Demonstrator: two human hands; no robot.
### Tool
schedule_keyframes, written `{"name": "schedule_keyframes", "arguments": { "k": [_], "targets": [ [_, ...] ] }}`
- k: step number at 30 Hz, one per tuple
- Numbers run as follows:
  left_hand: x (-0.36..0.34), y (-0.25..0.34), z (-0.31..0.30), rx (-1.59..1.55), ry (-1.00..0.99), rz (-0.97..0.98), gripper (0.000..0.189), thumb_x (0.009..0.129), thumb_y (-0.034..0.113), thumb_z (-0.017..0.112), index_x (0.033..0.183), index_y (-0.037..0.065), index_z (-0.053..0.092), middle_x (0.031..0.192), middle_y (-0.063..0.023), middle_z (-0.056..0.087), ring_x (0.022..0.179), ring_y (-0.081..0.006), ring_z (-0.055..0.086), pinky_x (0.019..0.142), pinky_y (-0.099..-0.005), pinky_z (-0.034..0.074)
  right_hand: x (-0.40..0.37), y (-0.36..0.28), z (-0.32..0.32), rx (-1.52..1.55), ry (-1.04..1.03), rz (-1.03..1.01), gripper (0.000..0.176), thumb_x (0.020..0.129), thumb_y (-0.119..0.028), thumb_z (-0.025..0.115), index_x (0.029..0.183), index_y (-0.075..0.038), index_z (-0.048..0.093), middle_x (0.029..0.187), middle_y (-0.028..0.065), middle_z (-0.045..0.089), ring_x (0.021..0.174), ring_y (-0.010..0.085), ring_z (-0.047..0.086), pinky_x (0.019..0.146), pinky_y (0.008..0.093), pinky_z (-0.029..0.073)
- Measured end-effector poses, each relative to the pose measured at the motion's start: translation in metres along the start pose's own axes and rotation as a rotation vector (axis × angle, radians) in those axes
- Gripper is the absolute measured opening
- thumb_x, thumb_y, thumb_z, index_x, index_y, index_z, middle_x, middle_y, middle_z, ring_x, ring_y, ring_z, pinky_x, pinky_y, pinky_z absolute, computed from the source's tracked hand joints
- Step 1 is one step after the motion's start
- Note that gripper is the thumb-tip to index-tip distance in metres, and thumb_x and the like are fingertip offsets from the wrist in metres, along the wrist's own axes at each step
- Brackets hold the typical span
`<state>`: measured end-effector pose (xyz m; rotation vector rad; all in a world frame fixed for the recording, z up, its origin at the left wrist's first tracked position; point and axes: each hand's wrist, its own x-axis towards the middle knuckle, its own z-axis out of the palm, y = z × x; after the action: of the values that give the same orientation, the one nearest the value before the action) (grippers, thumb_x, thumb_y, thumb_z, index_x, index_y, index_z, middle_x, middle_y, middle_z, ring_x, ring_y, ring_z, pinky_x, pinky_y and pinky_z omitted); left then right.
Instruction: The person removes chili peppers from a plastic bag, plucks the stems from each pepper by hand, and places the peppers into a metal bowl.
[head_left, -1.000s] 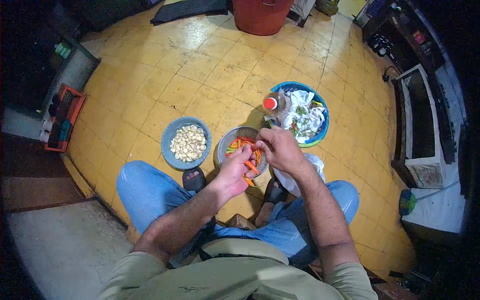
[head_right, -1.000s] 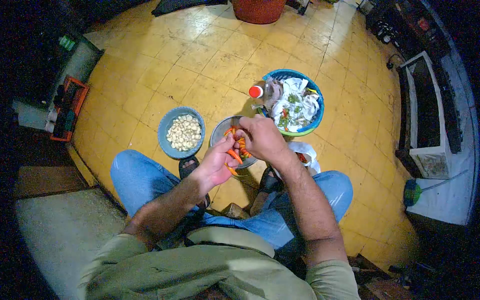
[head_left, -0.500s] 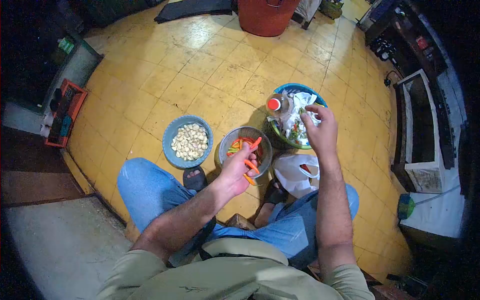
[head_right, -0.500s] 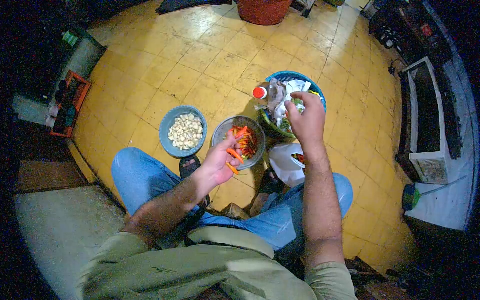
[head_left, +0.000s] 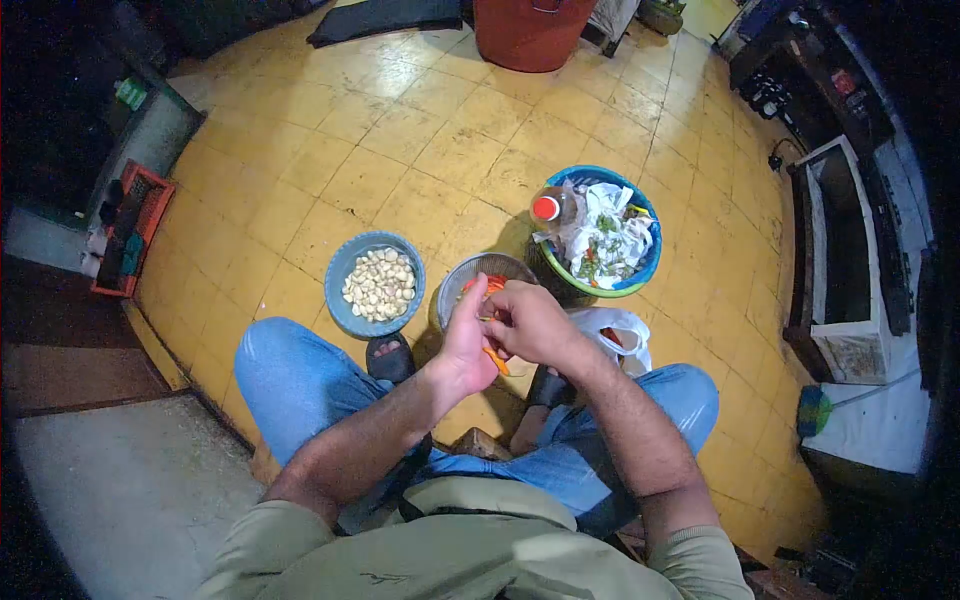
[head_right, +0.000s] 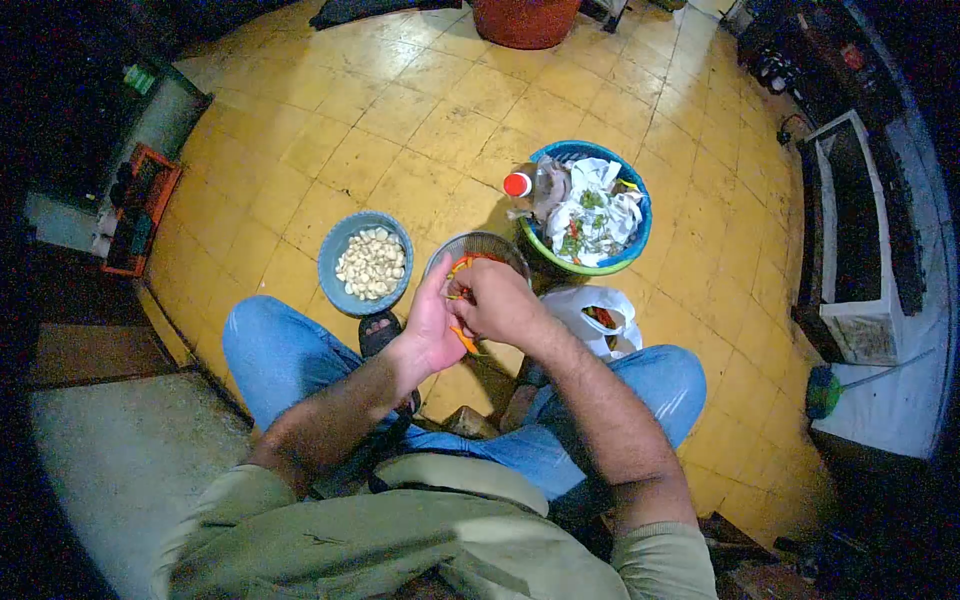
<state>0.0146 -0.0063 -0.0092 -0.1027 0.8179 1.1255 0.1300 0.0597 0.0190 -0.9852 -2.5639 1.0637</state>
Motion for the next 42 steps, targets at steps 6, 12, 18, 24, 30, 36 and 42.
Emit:
{"name": "schedule_keyframes", "arguments": {
  "k": [6, 12, 18, 24, 30, 36, 42],
  "targets": [
    [-0.008, 0.006, 0.011, 0.028, -0.001, 0.070, 0.045, 0.091, 0.058, 0.046, 0.107, 0.017, 0.055, 0.082, 0.0041, 0.057, 0.063, -0.0080, 0.051, 0.041, -0.0226, 0.030, 0.002, 0.001, -0.015, 0.333, 0.195, 0.193, 0.015, 0.077, -0.014, 0.071, 0.079, -0.001, 0.064, 0.070, 0.0151, 0.064, 0.063, 0.0265, 0.064, 0.060, 0.0363, 0.050],
    [-0.006, -0.002, 0.009, 0.136, -0.030, 0.160, 0.014, 0.097, 0.028, 0.054, 0.100, 0.014, 0.052, 0.080, 0.0054, 0.049, 0.062, -0.0031, 0.045, 0.040, -0.0173, 0.028, 0.005, 0.016, -0.021, 0.316, 0.454, 0.189, 0.013, 0.078, -0.010, 0.069, 0.075, 0.001, 0.062, 0.064, 0.0133, 0.061, 0.057, 0.0203, 0.058, 0.056, 0.0333, 0.046],
    [-0.009, -0.005, 0.010, 0.321, -0.057, 0.230, 0.012, 0.097, 0.022, 0.053, 0.102, 0.011, 0.052, 0.075, 0.0050, 0.046, 0.062, -0.0006, 0.040, 0.039, -0.0174, 0.026, 0.004, 0.020, -0.024, 0.469, 0.351, 0.231, 0.014, 0.080, -0.009, 0.069, 0.074, 0.001, 0.061, 0.064, 0.0106, 0.062, 0.058, 0.0152, 0.056, 0.055, 0.0326, 0.045],
    [0.002, -0.006, 0.005, 0.651, 0.011, 0.419, 0.013, 0.095, 0.015, 0.056, 0.103, 0.005, 0.058, 0.082, -0.0012, 0.059, 0.068, -0.0090, 0.054, 0.058, -0.0247, 0.045, 0.002, 0.032, -0.029, 0.420, 0.273, 0.208, 0.013, 0.080, -0.009, 0.069, 0.074, 0.001, 0.062, 0.064, 0.0092, 0.062, 0.058, 0.0132, 0.054, 0.055, 0.0327, 0.044],
    [0.024, -0.006, -0.018, 1.087, 0.043, 0.633, 0.018, 0.089, 0.012, 0.062, 0.103, 0.001, 0.061, 0.087, -0.0052, 0.064, 0.082, -0.0110, 0.061, 0.074, -0.0263, 0.049, -0.001, 0.026, -0.048, 0.278, 0.090, 0.266, 0.017, 0.081, -0.013, 0.068, 0.077, 0.002, 0.063, 0.064, 0.0101, 0.062, 0.059, 0.0144, 0.056, 0.058, 0.0328, 0.046],
    [0.026, -0.008, -0.013, 0.856, 0.154, 0.499, 0.027, 0.089, 0.017, 0.064, 0.111, 0.003, 0.059, 0.098, -0.0070, 0.065, 0.087, -0.0139, 0.063, 0.076, -0.0269, 0.051, -0.008, 0.076, -0.087, 0.187, 0.564, 0.315, 0.020, 0.080, -0.012, 0.065, 0.096, 0.000, 0.070, 0.087, 0.0174, 0.070, 0.077, 0.0230, 0.068, 0.075, 0.0334, 0.052],
    [0.018, 0.017, -0.006, 0.158, 0.100, 0.157, 0.039, 0.097, 0.047, 0.044, 0.116, 0.014, 0.053, 0.087, -0.0012, 0.052, 0.062, -0.0097, 0.043, 0.045, -0.0234, 0.032, -0.014, 0.086, -0.088, -0.260, 0.860, 0.266, 0.022, 0.081, -0.018, 0.065, 0.095, -0.001, 0.071, 0.085, 0.0175, 0.070, 0.077, 0.0261, 0.068, 0.074, 0.0343, 0.052]
  ]
}}
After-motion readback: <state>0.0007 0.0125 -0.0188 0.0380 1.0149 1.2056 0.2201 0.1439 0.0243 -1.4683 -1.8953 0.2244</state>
